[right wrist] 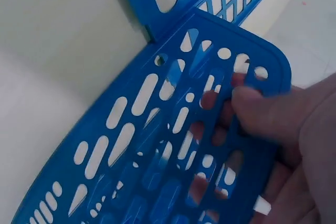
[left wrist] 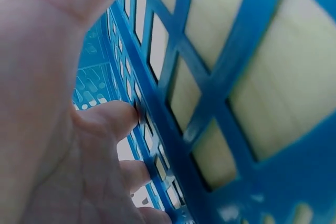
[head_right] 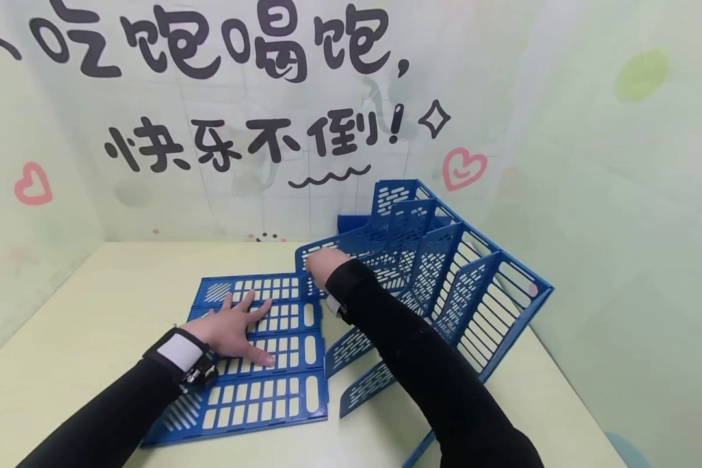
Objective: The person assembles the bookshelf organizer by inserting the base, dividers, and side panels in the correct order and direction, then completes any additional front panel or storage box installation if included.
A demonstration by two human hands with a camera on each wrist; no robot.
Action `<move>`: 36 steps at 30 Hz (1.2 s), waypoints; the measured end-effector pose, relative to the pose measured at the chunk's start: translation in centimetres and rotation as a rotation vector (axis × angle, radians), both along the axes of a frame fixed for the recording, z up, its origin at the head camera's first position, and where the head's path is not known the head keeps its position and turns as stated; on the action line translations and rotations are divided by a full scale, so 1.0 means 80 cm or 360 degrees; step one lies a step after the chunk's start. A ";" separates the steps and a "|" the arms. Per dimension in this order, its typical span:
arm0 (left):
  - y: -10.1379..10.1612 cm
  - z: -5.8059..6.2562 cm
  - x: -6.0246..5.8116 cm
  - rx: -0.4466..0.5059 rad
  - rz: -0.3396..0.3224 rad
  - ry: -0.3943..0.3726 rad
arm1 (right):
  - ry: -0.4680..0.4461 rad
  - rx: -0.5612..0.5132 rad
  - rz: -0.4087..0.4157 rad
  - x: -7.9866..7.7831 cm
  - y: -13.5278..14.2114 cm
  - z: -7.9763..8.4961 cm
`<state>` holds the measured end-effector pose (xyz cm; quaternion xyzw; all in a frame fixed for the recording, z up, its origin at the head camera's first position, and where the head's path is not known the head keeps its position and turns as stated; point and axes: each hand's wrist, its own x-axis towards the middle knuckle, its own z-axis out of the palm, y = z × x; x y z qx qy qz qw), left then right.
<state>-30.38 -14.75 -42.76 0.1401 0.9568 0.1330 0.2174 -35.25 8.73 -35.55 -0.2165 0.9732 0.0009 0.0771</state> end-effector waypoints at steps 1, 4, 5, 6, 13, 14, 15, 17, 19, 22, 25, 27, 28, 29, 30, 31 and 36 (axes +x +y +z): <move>0.000 -0.001 0.000 0.0006 -0.0001 -0.0004 | 0.0004 0.0025 0.0006 0.001 0.001 0.003; -0.003 -0.004 0.000 0.0025 -0.0003 -0.0002 | 0.0024 0.0085 0.0041 0.010 0.003 0.018; -0.004 -0.004 0.000 0.0027 -0.0003 0.0008 | 0.0029 0.0090 0.0059 0.014 0.004 0.025; -0.005 -0.004 -0.001 0.0029 -0.0003 0.0018 | 0.0028 0.0091 0.0086 0.018 0.005 0.033; -0.006 -0.002 -0.005 0.0045 -0.0013 0.0009 | -0.0290 0.0168 0.0249 0.067 0.016 0.041; -0.006 -0.002 -0.005 0.0048 -0.0012 0.0007 | -0.0319 0.0190 0.0253 0.076 0.018 0.036; -0.006 -0.003 -0.005 0.0050 -0.0009 0.0007 | -0.0338 0.0208 0.0257 0.085 0.020 0.033; -0.006 -0.004 -0.006 0.0053 -0.0006 0.0006 | -0.0387 0.0233 0.0261 0.099 0.025 0.024; -0.006 -0.005 -0.005 0.0058 -0.0008 0.0003 | -0.0432 0.0248 0.0285 0.110 0.030 0.018; -0.005 -0.006 -0.004 0.0059 -0.0013 -0.0005 | -0.0439 0.0244 0.0353 0.116 0.035 0.015; -0.005 -0.005 -0.002 0.0054 -0.0018 -0.0005 | -0.0394 0.0236 0.0432 0.113 0.038 0.018; -0.004 -0.004 -0.001 0.0045 -0.0015 -0.0006 | -0.0347 0.0198 0.0447 0.110 0.039 0.020; -0.004 -0.004 -0.001 0.0042 -0.0013 -0.0006 | -0.0323 0.0178 0.0444 0.107 0.039 0.021; -0.004 -0.003 0.000 0.0038 -0.0011 -0.0006 | -0.0299 0.0155 0.0431 0.105 0.038 0.023; -0.004 -0.003 0.000 0.0033 -0.0006 -0.0006 | -0.0268 0.0129 0.0416 0.103 0.037 0.023; -0.004 -0.004 -0.001 0.0028 -0.0003 -0.0005 | -0.0239 0.0112 0.0398 0.101 0.036 0.024; -0.004 -0.004 -0.002 0.0024 0.0005 -0.0006 | -0.0105 0.0105 0.0303 0.089 0.024 0.018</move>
